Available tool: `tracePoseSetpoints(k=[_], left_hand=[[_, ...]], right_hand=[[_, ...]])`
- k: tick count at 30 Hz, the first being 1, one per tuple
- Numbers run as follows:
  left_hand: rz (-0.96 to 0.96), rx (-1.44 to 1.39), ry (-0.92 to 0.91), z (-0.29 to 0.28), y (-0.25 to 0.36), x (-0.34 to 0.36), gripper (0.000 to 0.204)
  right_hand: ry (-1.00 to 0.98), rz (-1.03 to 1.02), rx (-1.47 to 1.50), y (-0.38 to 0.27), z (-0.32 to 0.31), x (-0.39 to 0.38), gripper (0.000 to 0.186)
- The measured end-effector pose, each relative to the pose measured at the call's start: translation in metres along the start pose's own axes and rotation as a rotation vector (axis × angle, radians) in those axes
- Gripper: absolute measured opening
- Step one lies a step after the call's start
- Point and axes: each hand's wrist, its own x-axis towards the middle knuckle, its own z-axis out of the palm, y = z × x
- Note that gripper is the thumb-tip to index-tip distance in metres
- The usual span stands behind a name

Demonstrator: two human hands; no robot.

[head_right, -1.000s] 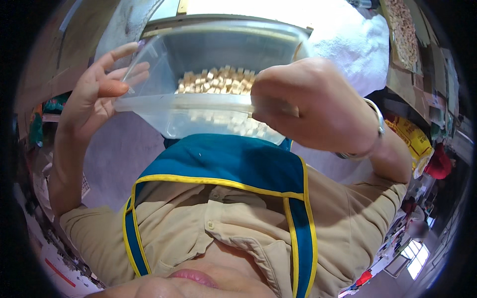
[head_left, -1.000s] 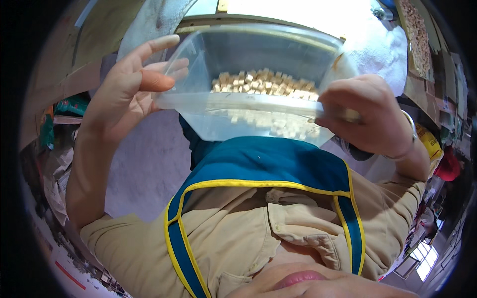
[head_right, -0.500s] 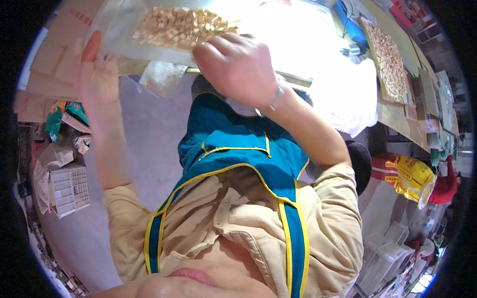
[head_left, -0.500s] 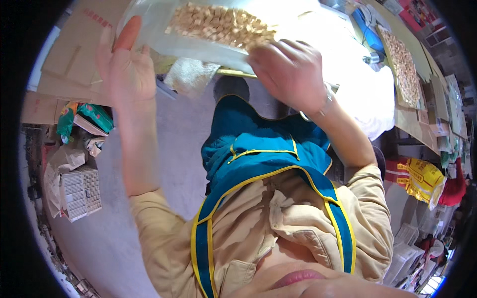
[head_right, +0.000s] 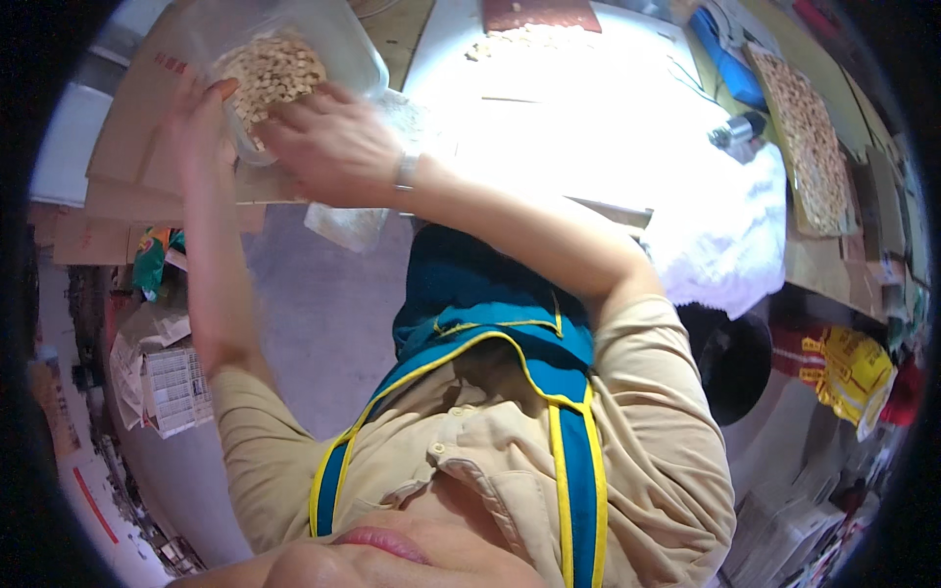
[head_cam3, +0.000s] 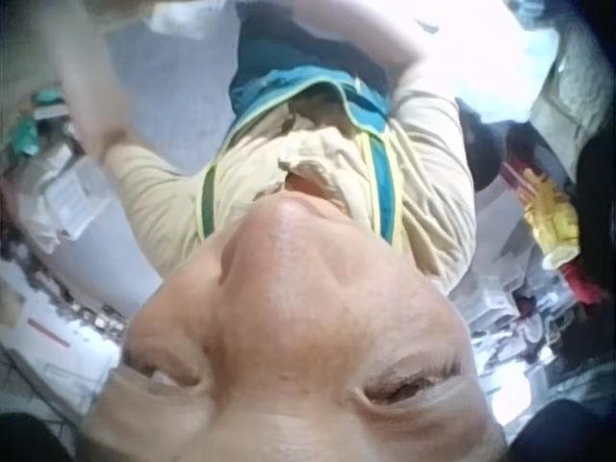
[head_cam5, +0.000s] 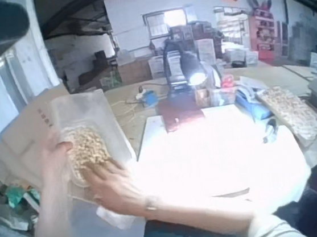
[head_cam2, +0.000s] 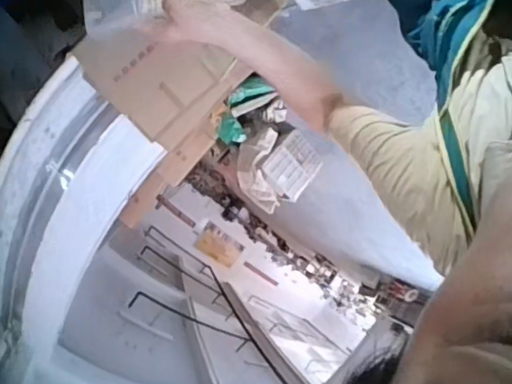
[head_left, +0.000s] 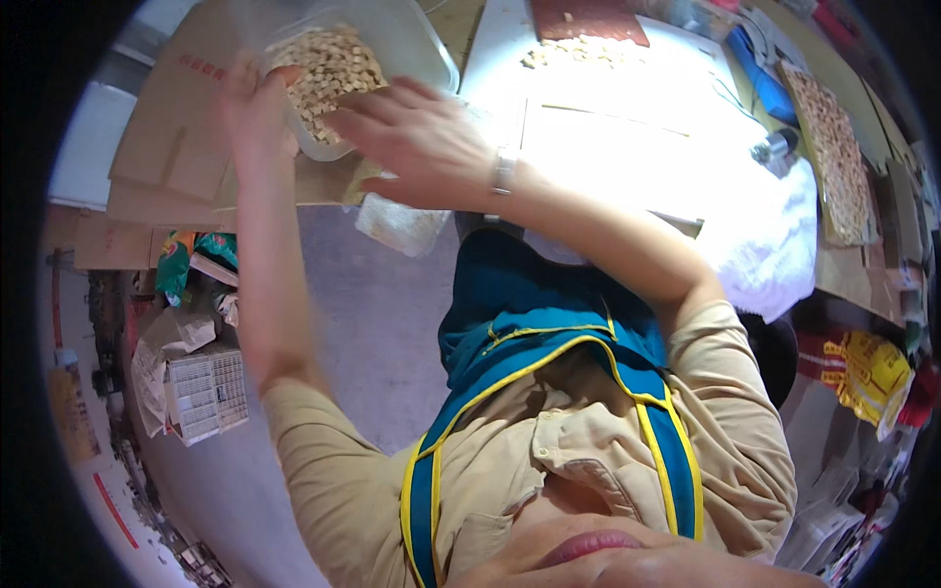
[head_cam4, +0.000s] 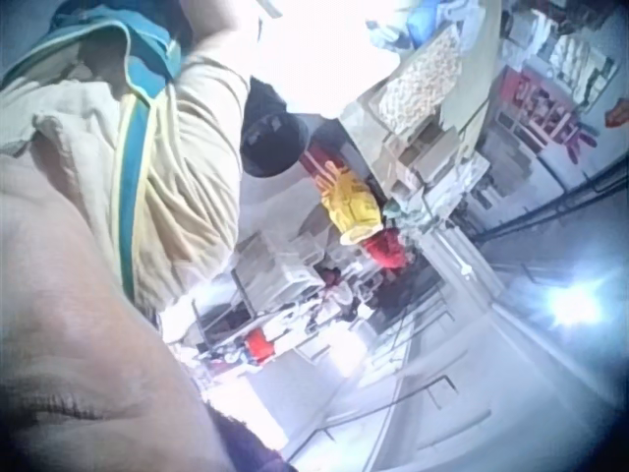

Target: The person uses a handheld rotary tool to round the edges of small wooden blocks on a workbench. They repeatedly pick up blocks, shape them, and place them back on the board. At one point, they transfer a batch of finished blocks into a plastic container before resuming shaping.

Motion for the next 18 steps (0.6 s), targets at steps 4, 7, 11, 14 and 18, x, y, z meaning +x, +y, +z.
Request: tracePoseSetpoints(k=[4,7,11,14,18], left_hand=[[-0.215,0.164,-0.21,-0.009,-0.025,0.064,0.055],[-0.261,0.339,-0.266,-0.002,-0.059,0.099,0.063],[-0.16,0.456,-0.465,-0.004,-0.106,0.159,0.057],[-0.02,0.568,-0.671,0.031,-0.114,0.179,0.056],[0.13,1.078,-0.652,0.048,-0.158,0.224,0.05]], right_hand=[[-0.021,0.151,-0.02,0.063,-0.062,-0.049,0.063],[0.048,0.281,-0.094,0.125,-0.144,-0.096,0.058],[0.072,0.517,-0.351,0.172,-0.252,-0.146,0.045],[0.284,0.89,-0.096,0.175,-0.311,-0.178,0.04],[0.419,1.095,-0.076,0.186,-0.358,-0.229,0.041]])
